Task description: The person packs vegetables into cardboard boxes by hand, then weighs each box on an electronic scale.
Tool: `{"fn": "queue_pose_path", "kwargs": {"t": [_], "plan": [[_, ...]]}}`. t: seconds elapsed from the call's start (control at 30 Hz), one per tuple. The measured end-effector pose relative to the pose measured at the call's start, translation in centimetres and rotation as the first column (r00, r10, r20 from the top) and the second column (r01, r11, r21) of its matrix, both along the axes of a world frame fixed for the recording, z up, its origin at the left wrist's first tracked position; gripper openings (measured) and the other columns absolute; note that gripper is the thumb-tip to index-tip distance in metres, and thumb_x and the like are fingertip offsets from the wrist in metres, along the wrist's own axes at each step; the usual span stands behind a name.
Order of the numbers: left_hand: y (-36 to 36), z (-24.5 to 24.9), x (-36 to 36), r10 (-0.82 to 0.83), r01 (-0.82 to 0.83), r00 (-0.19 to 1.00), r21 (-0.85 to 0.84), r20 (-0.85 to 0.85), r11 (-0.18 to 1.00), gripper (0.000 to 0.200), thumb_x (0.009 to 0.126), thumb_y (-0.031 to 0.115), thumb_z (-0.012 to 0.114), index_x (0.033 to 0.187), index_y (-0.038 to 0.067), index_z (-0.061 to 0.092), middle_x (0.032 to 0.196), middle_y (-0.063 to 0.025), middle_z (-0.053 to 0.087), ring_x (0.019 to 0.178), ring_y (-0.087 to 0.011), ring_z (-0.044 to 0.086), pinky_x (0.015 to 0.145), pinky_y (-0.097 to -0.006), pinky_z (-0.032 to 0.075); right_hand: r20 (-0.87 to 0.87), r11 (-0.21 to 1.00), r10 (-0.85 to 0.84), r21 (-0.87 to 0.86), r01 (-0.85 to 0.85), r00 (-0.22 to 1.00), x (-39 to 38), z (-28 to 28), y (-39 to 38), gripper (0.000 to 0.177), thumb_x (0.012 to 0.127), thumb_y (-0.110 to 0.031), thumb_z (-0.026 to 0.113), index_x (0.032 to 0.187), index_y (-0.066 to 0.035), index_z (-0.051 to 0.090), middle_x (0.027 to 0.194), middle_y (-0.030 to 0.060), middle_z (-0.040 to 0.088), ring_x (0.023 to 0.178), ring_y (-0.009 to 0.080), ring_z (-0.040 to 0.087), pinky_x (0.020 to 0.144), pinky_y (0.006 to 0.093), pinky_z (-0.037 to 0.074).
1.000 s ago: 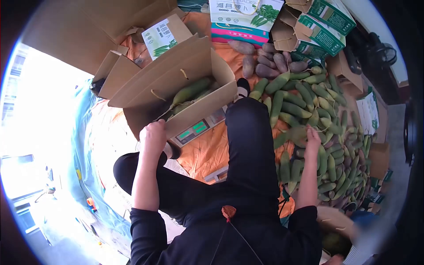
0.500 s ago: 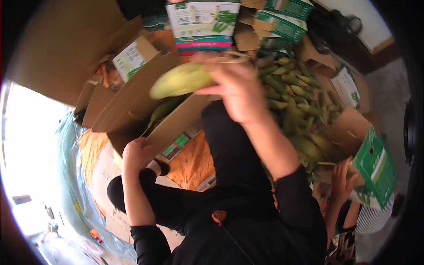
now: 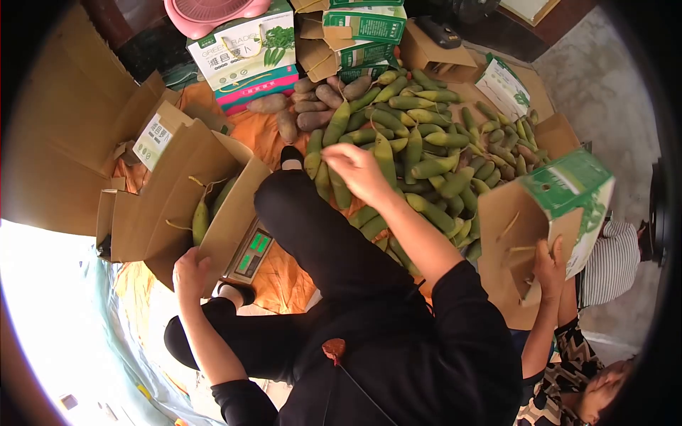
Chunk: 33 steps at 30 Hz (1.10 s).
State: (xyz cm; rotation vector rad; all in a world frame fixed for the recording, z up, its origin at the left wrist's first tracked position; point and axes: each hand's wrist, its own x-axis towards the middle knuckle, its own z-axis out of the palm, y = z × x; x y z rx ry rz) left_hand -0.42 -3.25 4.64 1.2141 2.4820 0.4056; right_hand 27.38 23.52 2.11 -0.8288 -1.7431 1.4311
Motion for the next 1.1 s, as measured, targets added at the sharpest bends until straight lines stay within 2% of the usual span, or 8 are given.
{"fn": "queue_pose_path", "kwargs": {"t": [0.13, 0.3, 0.4, 0.47, 0.7, 0.8, 0.9, 1.1], "plan": [[0.1, -0.5, -0.2, 0.019, -0.020, 0.999, 0.026, 0.032, 0.999, 0.030, 0.075, 0.014, 0.064, 0.103, 0.003, 0.064, 0.089, -0.0187, 0.066, 0.086, -0.0344, 0.064, 0.076, -0.0403, 0.048, 0.492, 0.991, -0.123, 0.012, 0.134, 0.862, 9.3, -7.3, -0.1, 0.020, 0.085, -0.014, 0.060, 0.099, -0.001, 0.063, 0.092, 0.0140, 0.065, 0.085, 0.0251, 0.063, 0.075, 0.0335, 0.048], [0.2, -0.7, -0.3, 0.050, -0.051, 0.998, 0.007, 0.039, 0.999, 0.032, 0.075, 0.014, 0.065, 0.105, 0.004, 0.064, 0.093, -0.0190, 0.066, 0.089, -0.0340, 0.063, 0.079, -0.0401, 0.048, 0.712, 0.999, 0.006, -0.032, 0.024, 0.702, 17.0, -16.0, -4.0, 0.022, 0.081, -0.017, 0.061, 0.096, -0.002, 0.065, 0.094, 0.0183, 0.064, 0.088, 0.0320, 0.062, 0.075, 0.0371, 0.049], [0.2, -0.8, -0.4, -0.004, 0.004, 1.000, 0.018, 0.015, 1.000, 0.036, 0.075, 0.014, 0.066, 0.109, 0.004, 0.062, 0.102, -0.0193, 0.064, 0.095, -0.0344, 0.061, 0.082, -0.0404, 0.047, 0.778, 0.983, 0.179, -0.162, -0.083, 0.602, 19.1, -19.1, -5.5, 0.019, 0.082, -0.015, 0.056, 0.093, -0.003, 0.065, 0.093, 0.0187, 0.064, 0.088, 0.0340, 0.062, 0.075, 0.0400, 0.050], [0.1, -0.1, -0.2, -0.017, 0.016, 0.999, -0.029, -0.041, 0.999, 0.041, 0.074, 0.013, 0.066, 0.114, 0.003, 0.060, 0.111, -0.0191, 0.060, 0.101, -0.0352, 0.058, 0.085, -0.0404, 0.046, 0.891, 0.896, 0.202, 0.000, -0.444, 0.408, 19.3, -19.3, -6.2, 0.016, 0.081, -0.011, 0.051, 0.087, -0.003, 0.064, 0.088, 0.0172, 0.065, 0.084, 0.0341, 0.063, 0.073, 0.0424, 0.050], [-1.6, 1.4, 1.2, 0.000, 0.000, 1.000, 0.081, -0.004, 0.997, 0.045, 0.075, 0.008, 0.064, 0.118, 0.003, 0.057, 0.114, -0.0182, 0.060, 0.105, -0.0335, 0.057, 0.090, -0.0388, 0.045, 0.888, 0.910, 0.174, 0.020, -0.414, 0.425, 19.2, -20.1, -6.2, 0.017, 0.081, -0.010, 0.048, 0.084, -0.002, 0.062, 0.085, 0.0179, 0.064, 0.083, 0.0344, 0.063, 0.071, 0.0429, 0.051], [-2.8, 1.1, 1.8, -0.007, 0.005, 1.000, 0.120, 0.015, 0.993, 0.048, 0.074, 0.006, 0.064, 0.121, 0.003, 0.056, 0.113, -0.0182, 0.060, 0.107, -0.0326, 0.057, 0.092, -0.0380, 0.045, 0.934, 0.913, 0.200, -0.069, -0.401, 0.295, 19.7, -22.1, -6.6, 0.019, 0.082, -0.013, 0.050, 0.089, -0.003, 0.064, 0.087, 0.0190, 0.064, 0.085, 0.0344, 0.063, 0.073, 0.0431, 0.050], [-3.1, -0.4, 1.0, -0.001, -0.002, 1.000, 0.191, 0.014, 0.982, 0.051, 0.074, 0.006, 0.064, 0.123, 0.004, 0.054, 0.114, -0.0185, 0.059, 0.108, -0.0327, 0.057, 0.092, -0.0378, 0.045, 0.891, 0.896, 0.161, 0.049, -0.442, 0.424, 21.1, -26.3, -5.6, 0.020, 0.081, -0.015, 0.053, 0.093, -0.005, 0.066, 0.090, 0.0179, 0.065, 0.085, 0.0339, 0.063, 0.076, 0.0433, 0.049], [-1.8, -1.5, 0.3, 0.041, -0.045, 0.999, 0.128, 0.030, 0.991, 0.050, 0.073, 0.005, 0.065, 0.122, 0.002, 0.055, 0.108, -0.0186, 0.063, 0.102, -0.0297, 0.061, 0.088, -0.0364, 0.047, 0.793, 0.968, 0.221, -0.249, -0.029, 0.568, 21.3, -19.6, -6.8, 0.019, 0.080, -0.017, 0.054, 0.085, -0.004, 0.067, 0.088, 0.0169, 0.065, 0.084, 0.0336, 0.062, 0.075, 0.0439, 0.048]]}}
